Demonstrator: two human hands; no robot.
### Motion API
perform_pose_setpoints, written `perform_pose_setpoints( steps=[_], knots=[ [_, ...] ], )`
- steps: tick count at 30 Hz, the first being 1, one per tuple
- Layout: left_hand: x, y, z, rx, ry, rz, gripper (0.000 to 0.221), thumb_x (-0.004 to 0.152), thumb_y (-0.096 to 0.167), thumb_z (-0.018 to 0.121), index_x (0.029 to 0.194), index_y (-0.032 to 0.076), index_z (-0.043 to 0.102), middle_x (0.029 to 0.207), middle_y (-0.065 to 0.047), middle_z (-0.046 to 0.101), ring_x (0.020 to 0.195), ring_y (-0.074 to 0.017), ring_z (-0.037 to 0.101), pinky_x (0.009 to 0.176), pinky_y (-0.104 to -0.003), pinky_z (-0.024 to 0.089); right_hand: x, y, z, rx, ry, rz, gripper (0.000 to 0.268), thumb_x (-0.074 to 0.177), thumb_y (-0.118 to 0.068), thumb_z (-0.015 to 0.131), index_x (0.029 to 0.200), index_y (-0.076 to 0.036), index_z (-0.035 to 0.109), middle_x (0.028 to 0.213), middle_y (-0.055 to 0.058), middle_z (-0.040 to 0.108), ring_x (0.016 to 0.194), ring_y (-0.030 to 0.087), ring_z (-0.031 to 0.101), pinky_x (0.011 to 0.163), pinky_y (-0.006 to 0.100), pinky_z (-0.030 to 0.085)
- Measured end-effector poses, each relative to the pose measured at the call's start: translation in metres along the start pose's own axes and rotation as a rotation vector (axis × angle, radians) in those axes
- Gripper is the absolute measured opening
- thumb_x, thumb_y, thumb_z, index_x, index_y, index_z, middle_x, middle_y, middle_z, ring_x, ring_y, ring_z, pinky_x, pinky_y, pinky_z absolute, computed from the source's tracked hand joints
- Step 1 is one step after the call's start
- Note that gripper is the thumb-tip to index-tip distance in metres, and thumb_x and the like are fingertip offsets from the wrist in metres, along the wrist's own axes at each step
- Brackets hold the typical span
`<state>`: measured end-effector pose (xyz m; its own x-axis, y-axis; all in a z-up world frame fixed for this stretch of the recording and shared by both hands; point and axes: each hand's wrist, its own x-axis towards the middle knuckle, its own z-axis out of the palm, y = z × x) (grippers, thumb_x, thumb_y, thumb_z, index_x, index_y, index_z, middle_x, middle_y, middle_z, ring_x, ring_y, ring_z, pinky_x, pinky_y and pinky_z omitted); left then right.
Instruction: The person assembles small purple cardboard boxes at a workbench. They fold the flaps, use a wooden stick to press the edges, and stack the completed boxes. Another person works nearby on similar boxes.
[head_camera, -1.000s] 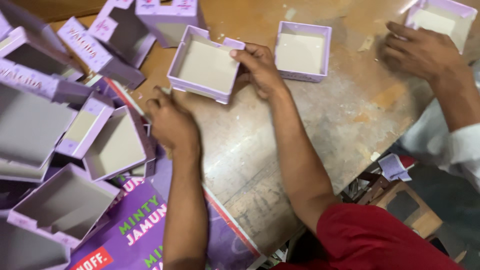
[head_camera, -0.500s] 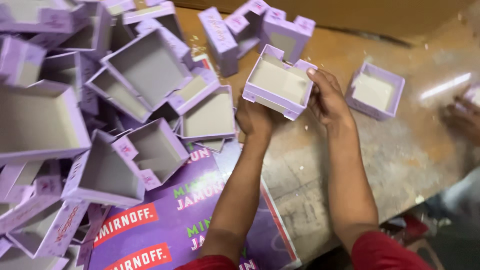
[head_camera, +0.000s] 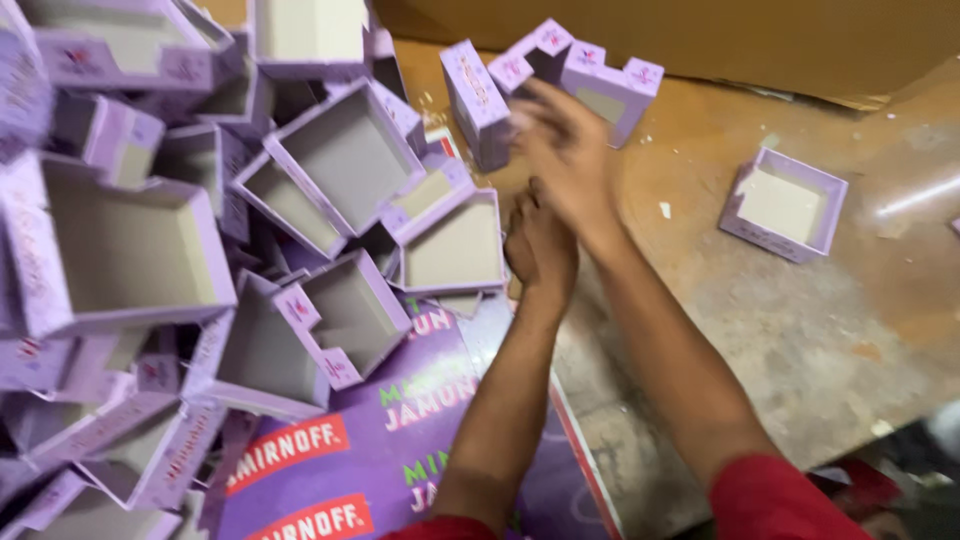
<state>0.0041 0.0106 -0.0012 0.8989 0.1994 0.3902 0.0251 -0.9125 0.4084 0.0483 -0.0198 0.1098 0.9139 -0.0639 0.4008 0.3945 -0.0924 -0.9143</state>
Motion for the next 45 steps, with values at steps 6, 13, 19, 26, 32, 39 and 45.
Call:
perform_pose_setpoints(
  steps=[6, 13, 19, 26, 32, 39, 45],
  knots=[
    [0.002, 0.004, 0.016, -0.042, -0.062, -0.088, 0.035, 0.099, 0.015, 0.054, 0.132, 0.008, 0.064, 0.110, -0.013, 0.071, 0.092, -0.0281, 0.072, 0.073, -0.039, 0.059, -0.084, 0.044, -0.198, -0.917, 0.669, -0.334, 0.011, 0.096, 0.004, 0.076, 0.106, 0.002, 0.074, 0.101, 0.013, 0.075, 0.092, 0.025, 0.073, 0.086, 0.037, 0.058],
    [0.000, 0.009, 0.002, -0.012, -0.035, 0.015, 0.036, 0.100, 0.021, 0.056, 0.130, 0.001, 0.065, 0.103, -0.020, 0.070, 0.086, -0.0391, 0.069, 0.071, -0.048, 0.056, -0.147, 0.094, -0.317, -0.943, 0.900, -0.203, 0.019, 0.094, -0.003, 0.081, 0.111, -0.001, 0.074, 0.106, 0.011, 0.073, 0.094, 0.025, 0.067, 0.082, 0.035, 0.054],
    [-0.001, 0.018, -0.013, 0.081, -0.014, 0.103, 0.036, 0.100, 0.016, 0.059, 0.131, -0.001, 0.065, 0.098, -0.021, 0.069, 0.081, -0.0404, 0.068, 0.069, -0.049, 0.054, -0.130, 0.130, -0.324, -0.741, 0.785, 0.059, 0.033, 0.086, -0.007, 0.075, 0.118, 0.002, 0.073, 0.099, 0.011, 0.076, 0.083, 0.015, 0.073, 0.076, 0.032, 0.058],
    [-0.001, 0.019, -0.009, 0.038, -0.038, 0.098, 0.036, 0.100, 0.016, 0.061, 0.131, -0.001, 0.066, 0.096, -0.020, 0.068, 0.079, -0.0398, 0.068, 0.068, -0.050, 0.054, -0.132, 0.105, -0.292, -0.543, 0.803, 0.127, 0.021, 0.091, -0.014, 0.080, 0.104, 0.002, 0.077, 0.079, 0.006, 0.076, 0.067, 0.005, 0.064, 0.059, 0.023, 0.051],
    [-0.001, 0.018, -0.010, -0.004, -0.043, 0.070, 0.036, 0.100, 0.017, 0.060, 0.131, -0.001, 0.065, 0.098, -0.020, 0.068, 0.080, -0.0386, 0.069, 0.067, -0.049, 0.055, -0.124, 0.095, -0.276, -0.583, 0.847, 0.193, 0.023, 0.093, -0.017, 0.084, 0.099, 0.003, 0.075, 0.067, 0.005, 0.059, 0.059, 0.008, 0.048, 0.056, 0.026, 0.038],
    [0.002, 0.017, -0.014, -0.073, -0.059, 0.039, 0.038, 0.097, 0.017, 0.059, 0.128, -0.003, 0.065, 0.095, -0.021, 0.068, 0.078, -0.0388, 0.069, 0.065, -0.049, 0.054, -0.085, 0.139, -0.271, -0.848, 0.449, 0.212, 0.049, 0.089, -0.039, 0.088, 0.113, 0.002, 0.078, 0.117, 0.022, 0.065, 0.105, 0.030, 0.061, 0.095, 0.041, 0.052],
    [0.006, 0.022, -0.018, -0.110, -0.147, -0.099, 0.028, 0.099, 0.023, 0.059, 0.108, -0.001, 0.067, 0.097, -0.021, 0.068, 0.081, -0.0415, 0.069, 0.072, -0.051, 0.055, -0.074, 0.163, -0.253, -0.780, 0.333, 0.399, 0.033, 0.096, -0.015, 0.064, 0.127, -0.007, 0.075, 0.141, 0.021, 0.059, 0.128, 0.038, 0.053, 0.110, 0.046, 0.041]
  ],
)
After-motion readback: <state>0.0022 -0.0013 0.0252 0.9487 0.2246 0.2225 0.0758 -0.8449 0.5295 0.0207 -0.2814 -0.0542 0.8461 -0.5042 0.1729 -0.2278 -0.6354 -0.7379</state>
